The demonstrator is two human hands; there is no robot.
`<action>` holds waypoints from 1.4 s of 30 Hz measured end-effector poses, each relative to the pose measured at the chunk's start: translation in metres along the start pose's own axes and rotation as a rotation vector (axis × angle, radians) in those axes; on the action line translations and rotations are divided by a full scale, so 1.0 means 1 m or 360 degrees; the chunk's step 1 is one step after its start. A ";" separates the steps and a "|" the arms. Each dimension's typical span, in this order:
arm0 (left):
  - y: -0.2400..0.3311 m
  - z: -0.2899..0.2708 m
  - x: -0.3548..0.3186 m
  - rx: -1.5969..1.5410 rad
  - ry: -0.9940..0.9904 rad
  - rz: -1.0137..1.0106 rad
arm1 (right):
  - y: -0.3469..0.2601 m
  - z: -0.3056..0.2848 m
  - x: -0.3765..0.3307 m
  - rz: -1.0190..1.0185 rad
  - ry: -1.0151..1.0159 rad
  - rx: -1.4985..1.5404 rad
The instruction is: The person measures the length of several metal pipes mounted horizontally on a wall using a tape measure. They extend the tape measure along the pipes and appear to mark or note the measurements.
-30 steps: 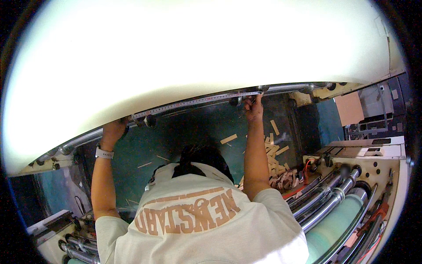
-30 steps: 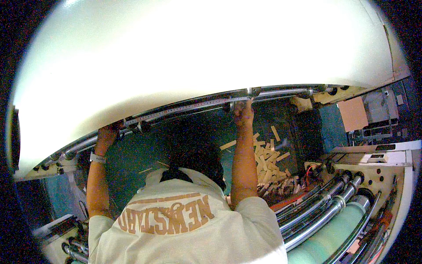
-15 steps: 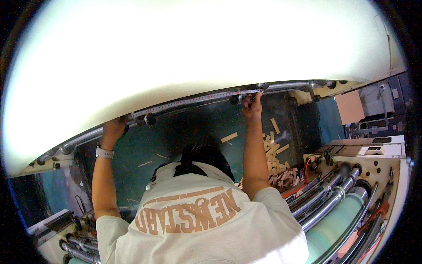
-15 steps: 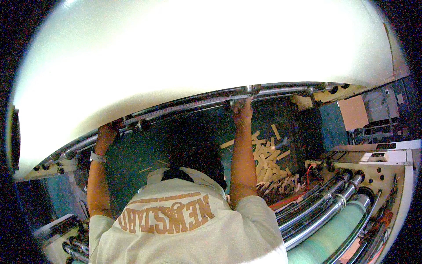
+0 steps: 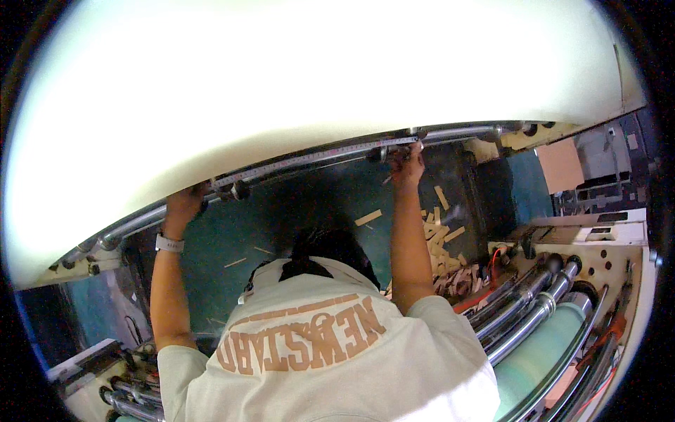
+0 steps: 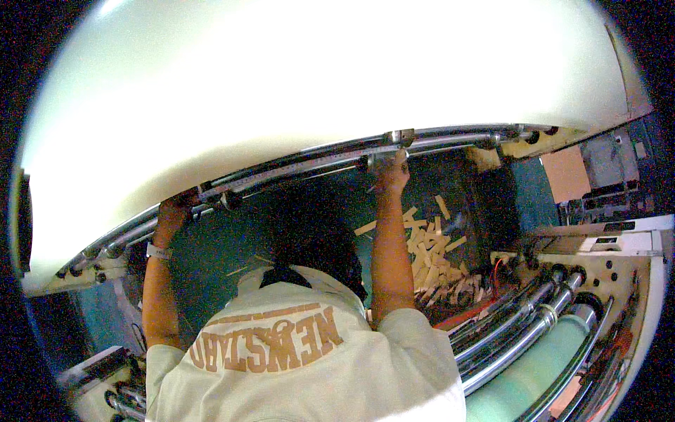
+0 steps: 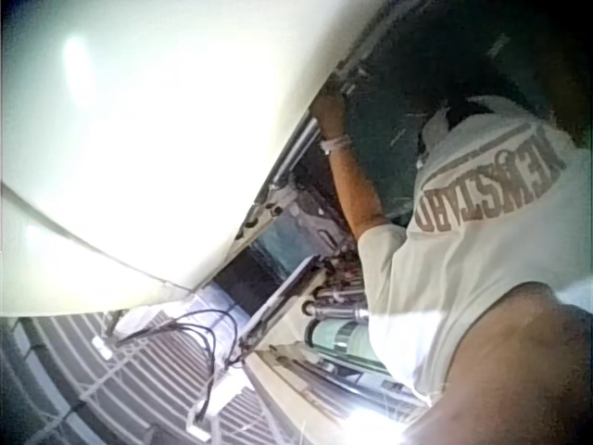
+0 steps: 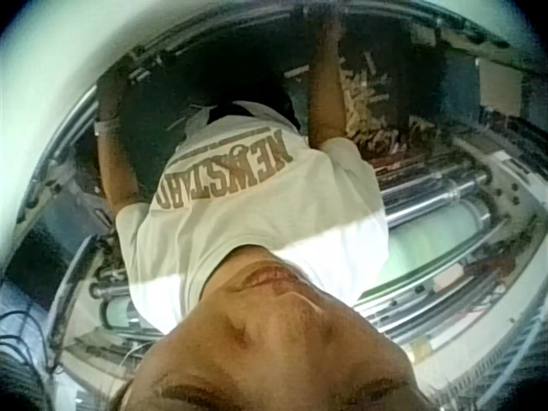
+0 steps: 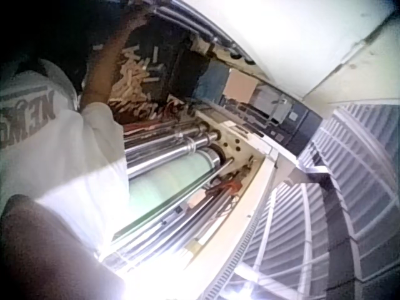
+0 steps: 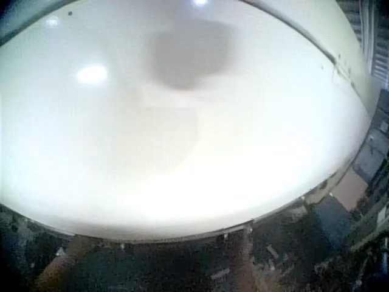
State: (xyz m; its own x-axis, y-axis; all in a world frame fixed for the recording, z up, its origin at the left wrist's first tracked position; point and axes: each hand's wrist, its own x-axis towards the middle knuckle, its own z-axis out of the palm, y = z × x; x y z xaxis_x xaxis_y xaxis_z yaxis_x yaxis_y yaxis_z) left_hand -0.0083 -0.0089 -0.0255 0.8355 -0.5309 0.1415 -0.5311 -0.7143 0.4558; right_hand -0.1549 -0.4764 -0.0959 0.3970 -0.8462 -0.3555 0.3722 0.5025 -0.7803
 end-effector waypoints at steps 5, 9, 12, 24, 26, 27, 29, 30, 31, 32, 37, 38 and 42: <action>0.010 -0.003 -0.004 -0.0044 0.0076 -0.0103 | -0.010 -0.006 0.014 -0.0715 -0.0319 -0.0260; 0.015 -0.007 -0.004 0.0059 0.0017 -0.0057 | -0.011 -0.004 0.027 -0.0855 -0.0386 -0.0308; 0.013 -0.009 -0.006 0.0291 0.0070 0.0025 | -0.011 -0.002 0.033 -0.0883 -0.0475 -0.0281; 0.007 -0.015 -0.007 0.0022 0.0076 0.0068 | -0.021 0.007 0.020 -0.0721 -0.0461 -0.0306; 0.005 -0.014 -0.004 0.0030 0.0081 0.0119 | -0.023 0.007 0.020 -0.0774 -0.0442 -0.0365; 0.004 -0.012 -0.002 0.0012 0.0094 0.0163 | -0.024 0.008 0.022 -0.0869 -0.0451 -0.0442; 0.004 -0.009 -0.001 0.0042 0.0127 0.0129 | -0.025 0.004 0.024 -0.0678 -0.0402 -0.0297; 0.005 -0.008 -0.001 0.0075 0.0096 0.0130 | -0.025 0.002 0.026 -0.0688 -0.0488 -0.0321; 0.006 -0.007 -0.001 0.0110 0.0040 0.0105 | -0.024 0.000 0.029 -0.0592 -0.0512 -0.0230; 0.005 -0.009 -0.001 0.0079 0.0015 0.0021 | -0.023 -0.002 0.032 -0.0605 -0.0390 -0.0293; 0.008 -0.009 -0.001 0.0163 0.0174 0.0173 | -0.025 -0.011 0.053 -0.0848 -0.0352 -0.0696; 0.008 -0.009 -0.001 0.0178 0.0160 0.0163 | -0.024 -0.013 0.053 -0.0745 -0.0542 -0.0497; 0.010 -0.005 -0.003 0.0193 0.0203 0.0099 | -0.022 -0.015 0.052 -0.0733 -0.0611 -0.0444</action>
State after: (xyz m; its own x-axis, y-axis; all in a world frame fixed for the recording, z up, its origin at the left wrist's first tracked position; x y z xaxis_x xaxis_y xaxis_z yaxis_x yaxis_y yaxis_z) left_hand -0.0150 -0.0119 -0.0172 0.8075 -0.5191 0.2801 -0.5890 -0.7357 0.3345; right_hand -0.1550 -0.5339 -0.1052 0.5393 -0.8143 0.2148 0.3646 -0.0042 -0.9312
